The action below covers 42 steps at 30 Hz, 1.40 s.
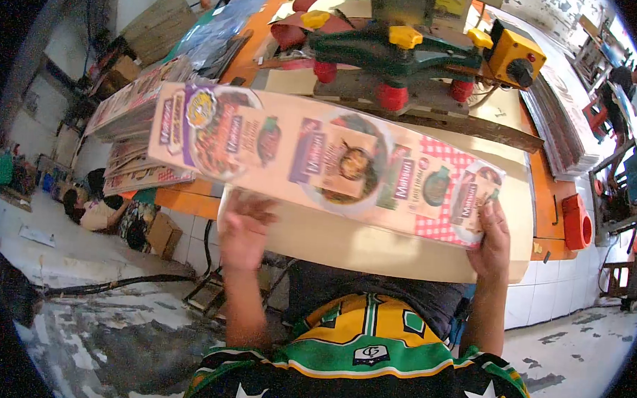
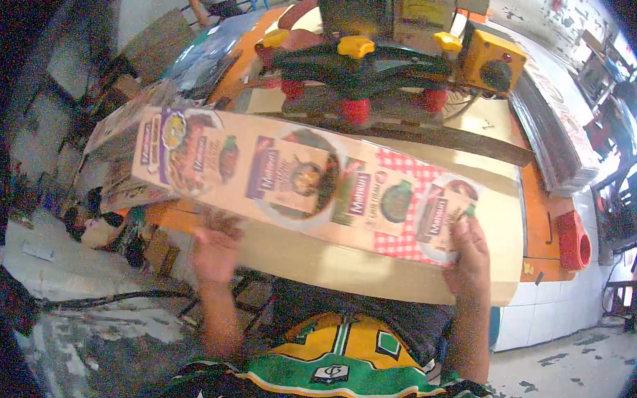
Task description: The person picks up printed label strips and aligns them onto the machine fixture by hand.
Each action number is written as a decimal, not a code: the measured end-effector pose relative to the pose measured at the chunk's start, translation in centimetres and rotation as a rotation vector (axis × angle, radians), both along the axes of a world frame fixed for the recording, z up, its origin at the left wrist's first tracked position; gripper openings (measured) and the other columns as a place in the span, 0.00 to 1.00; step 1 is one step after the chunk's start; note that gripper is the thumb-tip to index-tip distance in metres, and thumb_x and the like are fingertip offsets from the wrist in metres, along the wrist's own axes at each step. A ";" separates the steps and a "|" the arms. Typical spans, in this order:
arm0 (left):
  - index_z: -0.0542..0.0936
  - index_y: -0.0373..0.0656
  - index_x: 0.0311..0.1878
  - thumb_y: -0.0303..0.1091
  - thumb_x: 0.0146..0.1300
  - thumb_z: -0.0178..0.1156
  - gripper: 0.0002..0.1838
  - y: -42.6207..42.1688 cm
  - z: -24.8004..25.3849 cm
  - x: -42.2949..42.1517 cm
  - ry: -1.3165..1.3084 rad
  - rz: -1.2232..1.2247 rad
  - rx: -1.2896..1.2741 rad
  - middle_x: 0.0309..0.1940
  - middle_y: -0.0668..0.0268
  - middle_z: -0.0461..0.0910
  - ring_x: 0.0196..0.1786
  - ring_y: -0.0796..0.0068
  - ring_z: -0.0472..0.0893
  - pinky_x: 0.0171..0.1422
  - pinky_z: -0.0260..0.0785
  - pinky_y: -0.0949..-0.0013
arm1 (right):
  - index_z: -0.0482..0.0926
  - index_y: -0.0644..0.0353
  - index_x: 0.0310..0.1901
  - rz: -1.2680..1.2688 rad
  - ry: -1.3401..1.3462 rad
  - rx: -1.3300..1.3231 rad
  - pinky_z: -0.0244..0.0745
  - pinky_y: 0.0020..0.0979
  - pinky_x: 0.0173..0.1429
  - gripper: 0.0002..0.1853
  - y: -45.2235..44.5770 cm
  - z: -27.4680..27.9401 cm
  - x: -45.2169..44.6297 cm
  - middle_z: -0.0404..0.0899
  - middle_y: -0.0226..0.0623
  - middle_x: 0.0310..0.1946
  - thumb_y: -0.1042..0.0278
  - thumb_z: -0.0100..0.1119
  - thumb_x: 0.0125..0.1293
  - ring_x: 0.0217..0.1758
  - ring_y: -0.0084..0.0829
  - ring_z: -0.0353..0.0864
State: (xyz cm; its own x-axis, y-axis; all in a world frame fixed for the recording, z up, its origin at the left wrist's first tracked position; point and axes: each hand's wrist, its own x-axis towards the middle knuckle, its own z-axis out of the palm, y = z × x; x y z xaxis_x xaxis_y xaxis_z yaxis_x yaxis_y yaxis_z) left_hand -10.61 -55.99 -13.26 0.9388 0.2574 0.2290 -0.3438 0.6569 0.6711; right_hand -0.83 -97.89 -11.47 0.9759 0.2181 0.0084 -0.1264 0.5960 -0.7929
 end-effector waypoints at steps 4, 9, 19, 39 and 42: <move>0.61 0.35 0.76 0.47 0.62 0.74 0.47 -8.1 2.1 0.0 -0.003 -0.101 0.272 0.62 0.49 0.79 0.61 0.46 0.82 0.64 0.76 0.51 | 0.65 0.64 0.70 0.159 0.078 0.099 0.81 0.42 0.65 0.24 5.9 -0.6 -1.5 0.77 0.43 0.64 0.63 0.53 0.79 0.63 0.36 0.82; 0.58 0.31 0.76 0.37 0.65 0.69 0.42 -10.7 2.7 -0.6 0.087 0.498 0.412 0.68 0.54 0.72 0.69 0.62 0.74 0.74 0.65 0.58 | 0.67 0.64 0.69 0.319 0.063 0.056 0.79 0.42 0.66 0.24 10.2 -0.3 -3.2 0.78 0.41 0.62 0.62 0.56 0.78 0.65 0.37 0.80; 0.69 0.35 0.67 0.33 0.76 0.59 0.22 8.1 14.1 4.4 -0.040 0.934 0.551 0.54 0.61 0.80 0.51 0.74 0.81 0.54 0.77 0.69 | 0.78 0.68 0.58 0.541 -0.169 -0.398 0.82 0.32 0.56 0.14 7.6 0.4 -1.1 0.87 0.48 0.47 0.67 0.53 0.80 0.49 0.34 0.88; 0.81 0.40 0.36 0.44 0.69 0.70 0.16 34.7 16.5 11.4 0.521 0.974 0.706 0.25 0.67 0.81 0.23 0.76 0.81 0.25 0.71 0.75 | 0.81 0.70 0.53 0.563 -0.162 -0.322 0.83 0.33 0.54 0.13 7.3 -0.2 -0.7 0.88 0.45 0.44 0.68 0.55 0.79 0.47 0.33 0.88; 0.80 0.44 0.33 0.49 0.70 0.68 0.18 34.9 16.2 11.2 0.596 0.985 0.815 0.24 0.71 0.80 0.22 0.81 0.78 0.22 0.64 0.76 | 0.81 0.70 0.53 0.563 -0.147 -0.344 0.83 0.33 0.53 0.13 7.5 -0.1 -0.7 0.88 0.45 0.43 0.68 0.55 0.79 0.47 0.33 0.88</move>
